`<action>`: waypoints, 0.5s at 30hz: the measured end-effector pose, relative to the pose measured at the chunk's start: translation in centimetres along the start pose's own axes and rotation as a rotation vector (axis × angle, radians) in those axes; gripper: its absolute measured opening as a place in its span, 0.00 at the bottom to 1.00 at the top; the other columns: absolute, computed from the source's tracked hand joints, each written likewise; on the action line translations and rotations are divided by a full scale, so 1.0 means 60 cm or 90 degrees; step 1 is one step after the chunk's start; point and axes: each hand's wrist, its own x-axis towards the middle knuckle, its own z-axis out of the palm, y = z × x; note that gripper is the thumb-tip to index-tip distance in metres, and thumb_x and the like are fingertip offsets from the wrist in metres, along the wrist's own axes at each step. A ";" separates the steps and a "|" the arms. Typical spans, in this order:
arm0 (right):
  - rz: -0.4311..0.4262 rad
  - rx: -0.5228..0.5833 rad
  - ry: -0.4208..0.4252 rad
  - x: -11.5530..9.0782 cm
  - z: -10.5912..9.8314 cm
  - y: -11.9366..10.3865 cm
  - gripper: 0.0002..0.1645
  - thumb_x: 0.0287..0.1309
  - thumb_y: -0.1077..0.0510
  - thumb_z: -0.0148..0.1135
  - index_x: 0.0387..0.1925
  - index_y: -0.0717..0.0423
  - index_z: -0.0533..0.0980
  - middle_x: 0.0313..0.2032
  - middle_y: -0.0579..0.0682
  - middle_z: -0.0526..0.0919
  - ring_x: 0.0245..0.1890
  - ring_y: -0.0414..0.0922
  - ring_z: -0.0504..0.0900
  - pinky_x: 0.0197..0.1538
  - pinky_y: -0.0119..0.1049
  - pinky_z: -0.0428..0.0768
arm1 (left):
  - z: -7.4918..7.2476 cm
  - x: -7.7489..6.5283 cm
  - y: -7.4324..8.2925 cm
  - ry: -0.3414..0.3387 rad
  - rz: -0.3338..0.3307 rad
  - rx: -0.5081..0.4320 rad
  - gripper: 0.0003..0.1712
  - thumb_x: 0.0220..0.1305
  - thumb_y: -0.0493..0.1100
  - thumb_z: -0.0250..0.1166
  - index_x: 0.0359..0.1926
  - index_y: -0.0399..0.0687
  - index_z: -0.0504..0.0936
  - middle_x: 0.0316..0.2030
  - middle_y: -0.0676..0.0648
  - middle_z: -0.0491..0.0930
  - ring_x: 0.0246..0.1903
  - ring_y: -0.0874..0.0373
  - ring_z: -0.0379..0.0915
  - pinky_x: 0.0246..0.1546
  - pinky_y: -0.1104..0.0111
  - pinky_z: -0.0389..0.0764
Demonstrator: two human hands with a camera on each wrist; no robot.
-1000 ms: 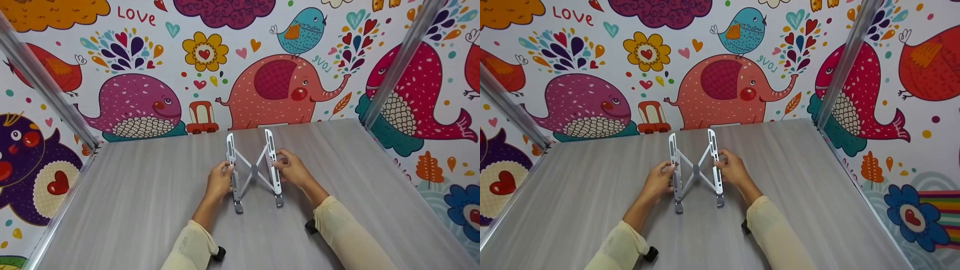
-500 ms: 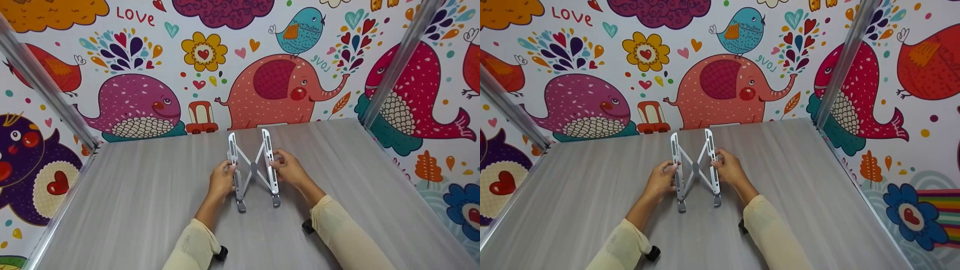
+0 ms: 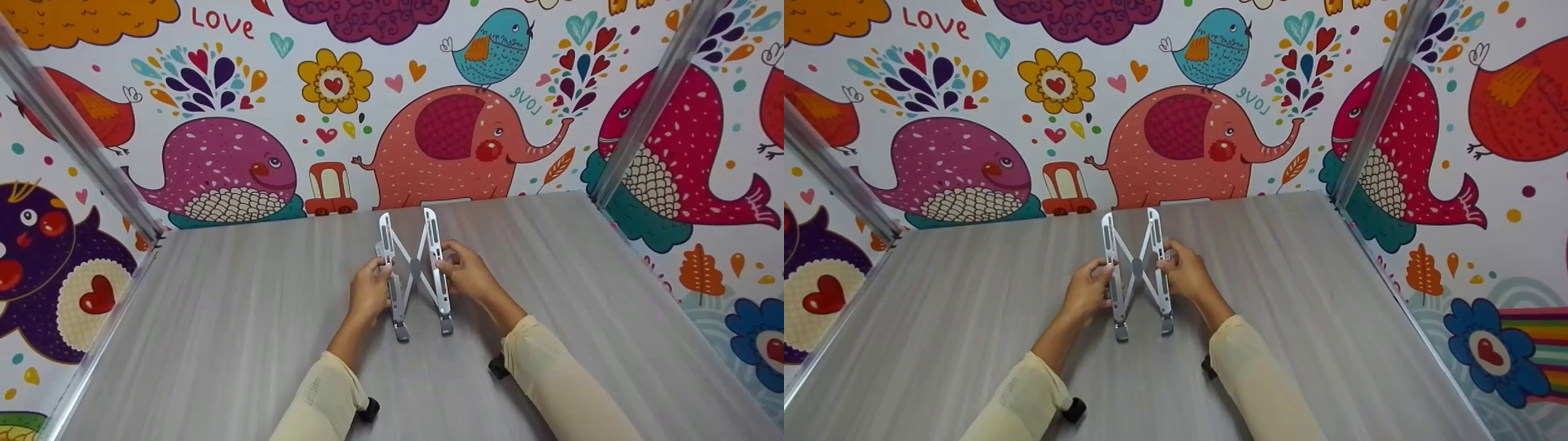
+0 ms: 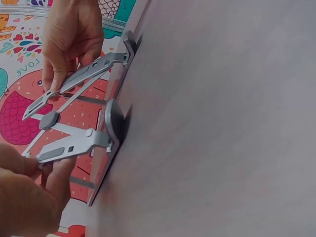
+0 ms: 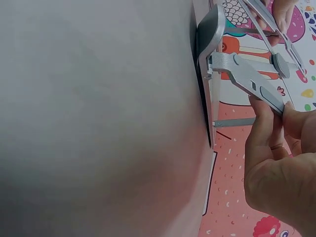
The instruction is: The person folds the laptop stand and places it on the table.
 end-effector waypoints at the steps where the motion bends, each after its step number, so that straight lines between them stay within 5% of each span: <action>1: -0.001 0.003 -0.001 0.000 0.001 0.000 0.15 0.69 0.63 0.61 0.56 0.51 0.76 0.27 0.50 0.77 0.24 0.44 0.79 0.27 0.44 0.85 | 0.001 0.000 0.000 -0.001 0.000 0.000 0.14 0.78 0.43 0.56 0.55 0.42 0.81 0.33 0.44 0.79 0.26 0.57 0.74 0.22 0.69 0.78; 10: 0.008 0.001 -0.007 0.002 0.006 -0.007 0.14 0.70 0.62 0.61 0.54 0.48 0.77 0.29 0.53 0.78 0.27 0.45 0.81 0.30 0.46 0.87 | 0.013 0.001 0.002 0.030 0.032 0.069 0.12 0.77 0.43 0.57 0.53 0.49 0.84 0.39 0.43 0.83 0.31 0.56 0.74 0.27 0.69 0.77; 15: -0.001 -0.005 -0.002 0.001 0.012 -0.010 0.13 0.70 0.63 0.61 0.54 0.54 0.76 0.29 0.51 0.76 0.26 0.45 0.80 0.28 0.45 0.86 | 0.015 0.004 0.004 0.015 0.014 0.043 0.12 0.76 0.44 0.58 0.54 0.49 0.84 0.32 0.45 0.78 0.24 0.59 0.73 0.22 0.70 0.78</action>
